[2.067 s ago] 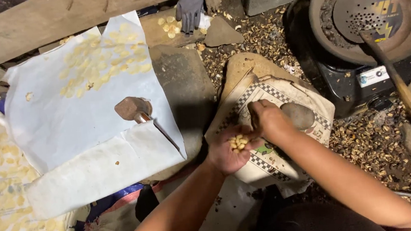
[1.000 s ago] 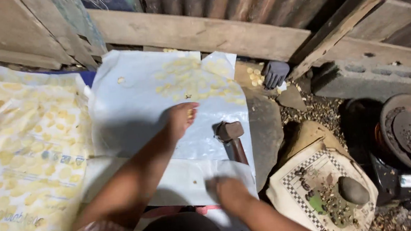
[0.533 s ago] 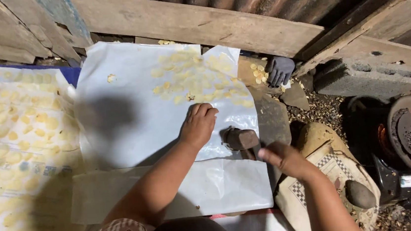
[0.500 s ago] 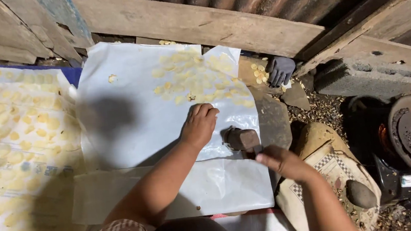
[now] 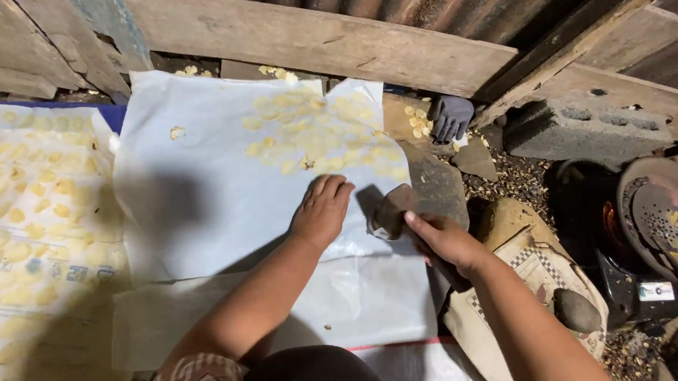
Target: Cracking nuts with a mallet and grinding them with a stone on a cloth
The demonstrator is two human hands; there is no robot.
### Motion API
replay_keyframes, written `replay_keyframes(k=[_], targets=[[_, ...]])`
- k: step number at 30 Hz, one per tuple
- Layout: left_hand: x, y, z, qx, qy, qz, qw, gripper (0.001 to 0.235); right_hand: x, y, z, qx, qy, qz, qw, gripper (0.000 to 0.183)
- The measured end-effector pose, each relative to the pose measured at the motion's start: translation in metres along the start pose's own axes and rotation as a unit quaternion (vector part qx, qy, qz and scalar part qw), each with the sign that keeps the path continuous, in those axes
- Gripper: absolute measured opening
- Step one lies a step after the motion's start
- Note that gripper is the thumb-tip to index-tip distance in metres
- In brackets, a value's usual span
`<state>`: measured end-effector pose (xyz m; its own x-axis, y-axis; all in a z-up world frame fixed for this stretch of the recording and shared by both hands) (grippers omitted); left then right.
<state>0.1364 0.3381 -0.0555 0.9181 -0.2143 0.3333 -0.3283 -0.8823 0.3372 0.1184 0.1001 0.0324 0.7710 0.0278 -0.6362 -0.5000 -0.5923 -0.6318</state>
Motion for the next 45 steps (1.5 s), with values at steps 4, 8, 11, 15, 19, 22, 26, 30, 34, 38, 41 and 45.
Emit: replay_keyframes(k=[4,8,11,15,19,22,26,30,34,38,41,45], targets=[[-0.032,0.015,-0.026,0.012,0.010,0.011,1.000,0.025,-0.025,0.019,0.005,-0.047,0.049,-0.064,0.996,0.052],[-0.035,0.009,-0.025,-0.011,0.107,0.049,0.993,0.015,-0.036,0.091,0.036,-0.118,0.122,0.011,0.985,0.065],[-0.021,0.010,-0.019,-0.063,0.119,0.075,0.988,0.015,-0.054,0.101,0.051,-0.085,0.169,-0.002,0.982,0.048],[0.000,0.026,0.000,-0.092,0.118,0.093,0.984,0.017,-0.054,0.094,0.050,-0.108,0.206,-0.014,0.972,0.057],[0.016,0.032,0.026,-0.086,0.099,0.069,0.989,0.014,-0.074,0.004,0.009,-0.117,0.193,-0.037,0.974,0.072],[0.022,0.039,0.028,-0.065,0.089,0.073,0.991,0.011,-0.085,-0.031,-0.017,-0.064,0.242,-0.101,0.963,0.040],[0.024,0.052,0.006,-0.044,-0.020,0.065,0.997,0.011,-0.088,-0.035,-0.018,0.003,0.330,-0.345,0.879,0.032],[0.010,0.015,0.028,-0.060,0.045,0.033,0.997,0.022,-0.004,0.012,0.048,-0.159,0.245,-0.125,0.948,0.065],[-0.004,0.003,-0.014,-0.067,0.089,0.024,0.994,0.019,0.015,0.007,0.038,-0.212,0.176,-0.098,0.956,0.076],[-0.024,0.007,-0.024,-0.014,0.103,0.033,0.994,0.039,-0.014,-0.026,0.004,-0.209,0.161,-0.113,0.958,0.059],[-0.025,0.005,-0.040,-0.008,0.128,0.048,0.991,0.023,-0.025,-0.035,0.012,-0.194,0.206,-0.107,0.953,0.057],[-0.024,0.006,-0.031,-0.059,0.147,0.067,0.985,0.020,0.026,0.015,0.044,-0.185,0.217,-0.080,0.955,0.064]])
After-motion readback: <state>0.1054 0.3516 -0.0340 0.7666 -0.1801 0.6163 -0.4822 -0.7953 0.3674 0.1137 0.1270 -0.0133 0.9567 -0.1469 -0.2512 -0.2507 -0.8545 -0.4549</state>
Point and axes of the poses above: each hand's wrist, its own x-axis towards the middle knuckle, its own z-axis out of the palm, y = z × x, the point moved 4 cm from there along x, towards the middle knuckle
